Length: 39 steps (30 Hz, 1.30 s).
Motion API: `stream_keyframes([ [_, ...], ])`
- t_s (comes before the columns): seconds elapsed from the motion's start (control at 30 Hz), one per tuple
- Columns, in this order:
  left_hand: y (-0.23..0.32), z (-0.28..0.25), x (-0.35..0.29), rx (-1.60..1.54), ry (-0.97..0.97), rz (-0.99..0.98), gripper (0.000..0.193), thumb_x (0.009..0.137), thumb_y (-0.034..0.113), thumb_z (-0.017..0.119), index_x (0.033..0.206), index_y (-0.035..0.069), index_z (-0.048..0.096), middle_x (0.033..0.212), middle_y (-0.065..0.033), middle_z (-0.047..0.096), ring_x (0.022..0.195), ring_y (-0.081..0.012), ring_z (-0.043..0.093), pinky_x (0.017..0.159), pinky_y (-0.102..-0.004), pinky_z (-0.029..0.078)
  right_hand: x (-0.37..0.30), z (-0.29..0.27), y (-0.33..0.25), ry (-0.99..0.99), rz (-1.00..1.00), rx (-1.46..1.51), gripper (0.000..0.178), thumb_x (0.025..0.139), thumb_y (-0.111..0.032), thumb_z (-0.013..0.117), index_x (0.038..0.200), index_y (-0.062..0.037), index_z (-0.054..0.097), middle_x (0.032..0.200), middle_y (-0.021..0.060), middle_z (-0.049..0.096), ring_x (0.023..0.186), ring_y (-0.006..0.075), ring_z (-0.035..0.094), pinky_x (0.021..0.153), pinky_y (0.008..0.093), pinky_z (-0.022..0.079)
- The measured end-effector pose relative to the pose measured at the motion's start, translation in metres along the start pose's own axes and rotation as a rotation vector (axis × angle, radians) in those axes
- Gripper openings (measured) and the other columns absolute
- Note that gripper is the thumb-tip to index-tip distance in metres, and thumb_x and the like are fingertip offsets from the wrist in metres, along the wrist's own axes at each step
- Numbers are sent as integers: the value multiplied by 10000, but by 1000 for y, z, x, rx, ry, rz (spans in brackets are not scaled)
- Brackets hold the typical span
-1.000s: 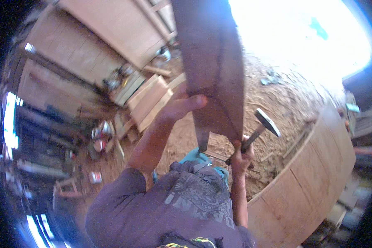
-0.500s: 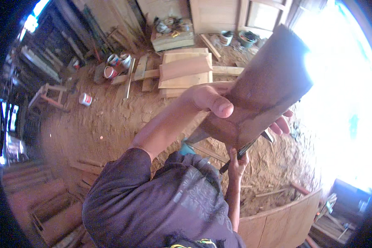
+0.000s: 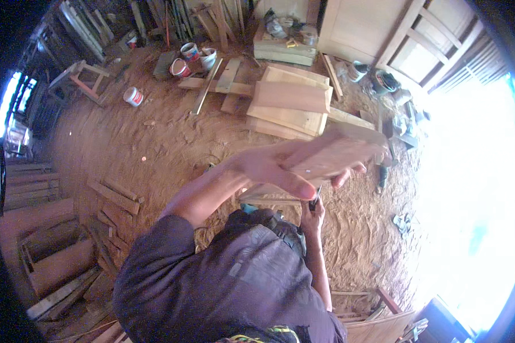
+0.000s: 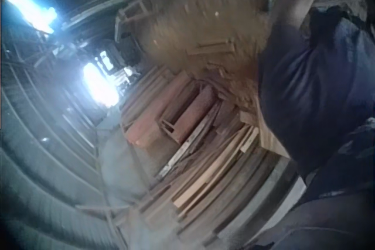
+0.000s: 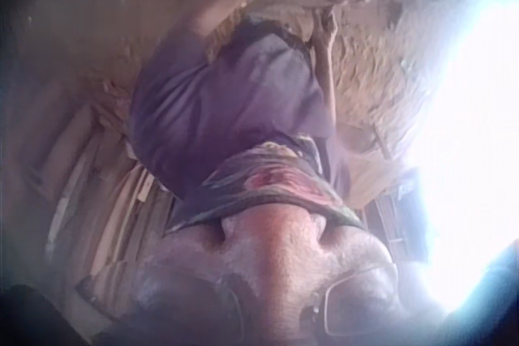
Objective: The person assembles a wooden frame by hammering nails into joints and using a jigsaw to cut notches. They repeatedly position the frame, hammer, cut, and reposition to fit pieces together in a woodworking shop.
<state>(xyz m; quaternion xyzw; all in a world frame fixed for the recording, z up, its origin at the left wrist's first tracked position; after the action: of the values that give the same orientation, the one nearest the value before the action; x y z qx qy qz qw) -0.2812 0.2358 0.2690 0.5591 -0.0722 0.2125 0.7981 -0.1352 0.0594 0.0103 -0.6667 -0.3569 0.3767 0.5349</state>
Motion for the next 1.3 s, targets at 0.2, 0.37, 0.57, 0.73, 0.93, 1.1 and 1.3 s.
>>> stream_keyframes([
  [0.2,35,-19,-64,212,408,153,1079,823,362,886,1655,-21,317,1518,-141,493,1282,-204,499,1068,-380,457,27,2,51,13,186,81,246,1058,-232,706,1208,-37,709,946,40,768,797,134,736,702,303,550],
  [0.37,27,-44,-93,423,791,331,1029,788,360,898,1581,-19,364,1369,-106,506,1241,-203,488,1073,-395,424,16,-36,105,45,340,-126,293,1023,-285,743,1165,-31,707,893,45,745,738,127,716,623,288,539],
  [0.57,45,-55,-99,731,1154,559,828,867,201,739,1566,-49,371,1499,-147,492,1194,-238,527,1115,-448,419,-29,-93,150,268,638,70,288,1013,-313,747,1118,-50,698,854,63,741,696,153,713,566,297,546],
  [0.73,71,-23,-128,858,1460,683,676,961,173,636,1565,-21,402,1195,-120,590,1176,-235,571,1107,-410,441,-16,-168,210,555,682,182,262,983,-264,789,905,-78,624,698,66,641,503,179,612,431,328,476],
  [0.93,87,38,-140,951,1689,902,592,941,150,653,1475,-50,496,1276,-140,597,1093,-231,606,1009,-402,487,-3,-265,241,317,917,-312,285,928,-255,807,840,-70,609,587,10,576,451,161,571,399,344,440],
  [1.1,96,49,-228,1529,1578,864,307,988,163,617,1221,17,754,1558,-218,482,1110,-255,621,997,-424,490,20,-272,249,90,899,-557,351,859,-353,844,782,-56,674,625,50,644,530,197,640,499,403,507],
  [1.3,99,-7,-198,1165,2035,873,415,928,182,721,1289,-22,703,1556,-213,439,1260,-243,565,1123,-438,447,60,-196,218,121,807,-356,362,885,-318,826,722,-52,642,635,39,630,491,163,586,481,357,493],
])
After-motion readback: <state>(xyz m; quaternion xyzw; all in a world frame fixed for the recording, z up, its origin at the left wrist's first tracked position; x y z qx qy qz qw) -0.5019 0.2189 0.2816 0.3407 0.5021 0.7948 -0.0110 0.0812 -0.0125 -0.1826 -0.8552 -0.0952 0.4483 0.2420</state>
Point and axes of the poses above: each hand's wrist, its own x-axis towards the middle knuckle, its own z-axis out of the palm, y = z × x, the point moved 1 cm from there along x, towards the middle knuckle
